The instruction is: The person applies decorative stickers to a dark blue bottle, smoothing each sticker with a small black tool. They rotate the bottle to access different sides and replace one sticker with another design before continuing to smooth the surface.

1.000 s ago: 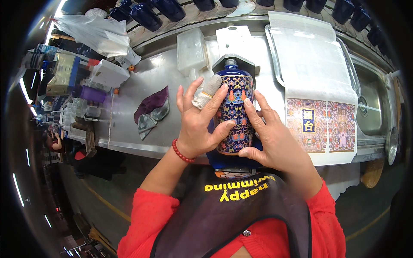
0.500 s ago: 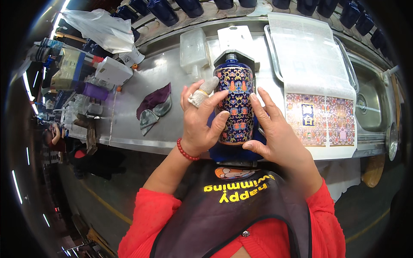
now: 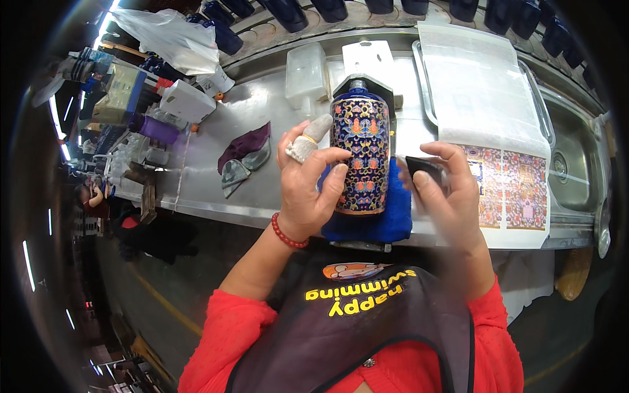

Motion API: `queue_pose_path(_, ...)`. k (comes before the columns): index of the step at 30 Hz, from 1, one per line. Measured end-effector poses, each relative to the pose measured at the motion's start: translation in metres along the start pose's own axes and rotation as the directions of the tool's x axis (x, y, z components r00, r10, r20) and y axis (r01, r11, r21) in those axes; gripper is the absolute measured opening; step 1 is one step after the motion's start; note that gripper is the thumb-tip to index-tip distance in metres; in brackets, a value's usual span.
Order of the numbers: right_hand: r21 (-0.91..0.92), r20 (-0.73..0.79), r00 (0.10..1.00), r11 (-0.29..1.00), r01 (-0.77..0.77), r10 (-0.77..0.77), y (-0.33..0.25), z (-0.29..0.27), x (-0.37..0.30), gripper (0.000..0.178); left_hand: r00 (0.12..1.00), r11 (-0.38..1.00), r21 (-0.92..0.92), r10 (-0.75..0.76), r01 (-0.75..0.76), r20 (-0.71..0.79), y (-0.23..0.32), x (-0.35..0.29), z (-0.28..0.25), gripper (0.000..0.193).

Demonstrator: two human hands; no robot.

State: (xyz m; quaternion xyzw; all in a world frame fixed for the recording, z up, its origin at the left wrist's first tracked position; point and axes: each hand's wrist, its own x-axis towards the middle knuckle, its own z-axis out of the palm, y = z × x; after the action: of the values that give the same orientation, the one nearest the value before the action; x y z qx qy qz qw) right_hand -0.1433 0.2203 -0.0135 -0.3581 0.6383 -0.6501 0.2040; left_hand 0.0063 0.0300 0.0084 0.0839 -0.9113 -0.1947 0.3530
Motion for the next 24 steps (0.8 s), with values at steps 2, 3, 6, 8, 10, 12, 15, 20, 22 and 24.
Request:
queue_pose_path(2,0.166,-0.054,0.998,0.986,-0.024,0.033,0.000,0.000,0.004,0.021,0.999,0.999,0.005,-0.039,0.039,0.016,0.001,0.002,0.000,0.015)
queue_pose_path(3,0.114,-0.053,0.998,0.993,0.020,-0.014,0.000,0.000,0.007,0.020,0.998,0.999,-0.005,-0.053,0.054,0.030,0.002,0.003,0.000,0.015)
queue_pose_path(6,0.029,-0.045,0.995,0.995,0.092,-0.091,0.004,0.005,0.015,0.019,0.995,0.995,-0.041,-0.089,0.091,0.051,0.004,0.004,-0.001,0.013)
queue_pose_path(8,0.065,-0.034,0.999,0.997,0.045,-0.043,0.005,0.008,0.019,0.017,0.994,0.992,-0.063,-0.102,0.105,0.044,0.006,0.004,-0.001,0.013)
queue_pose_path(10,0.073,-0.017,0.998,0.995,0.066,-0.065,0.005,0.009,0.021,0.017,0.994,0.993,-0.060,-0.098,0.101,0.050,0.005,0.005,-0.002,0.012)
queue_pose_path(12,0.069,-0.002,0.998,0.996,0.063,-0.063,0.004,0.009,0.022,0.016,0.994,0.993,-0.068,-0.093,0.096,0.055,0.003,0.007,-0.001,0.012)
queue_pose_path(15,0.059,0.004,0.998,0.997,0.057,-0.057,0.001,0.009,0.023,0.016,0.994,0.991,-0.091,-0.096,0.100,0.048,0.001,0.008,0.001,0.013)
queue_pose_path(20,0.047,0.025,0.999,0.999,0.027,-0.028,-0.002,0.009,0.027,0.015,0.996,0.994,-0.079,-0.072,0.076,0.061,-0.003,0.009,0.004,0.016)
queue_pose_path(22,0.024,0.027,0.999,0.999,0.026,-0.026,-0.003,0.010,0.027,0.015,0.989,0.983,-0.123,-0.125,0.135,0.085,-0.003,0.011,0.006,0.021)
queue_pose_path(24,0.010,0.027,0.999,1.000,0.022,-0.022,-0.004,0.009,0.027,0.015,0.979,0.971,-0.143,-0.177,0.191,0.105,-0.001,0.012,0.009,0.027)
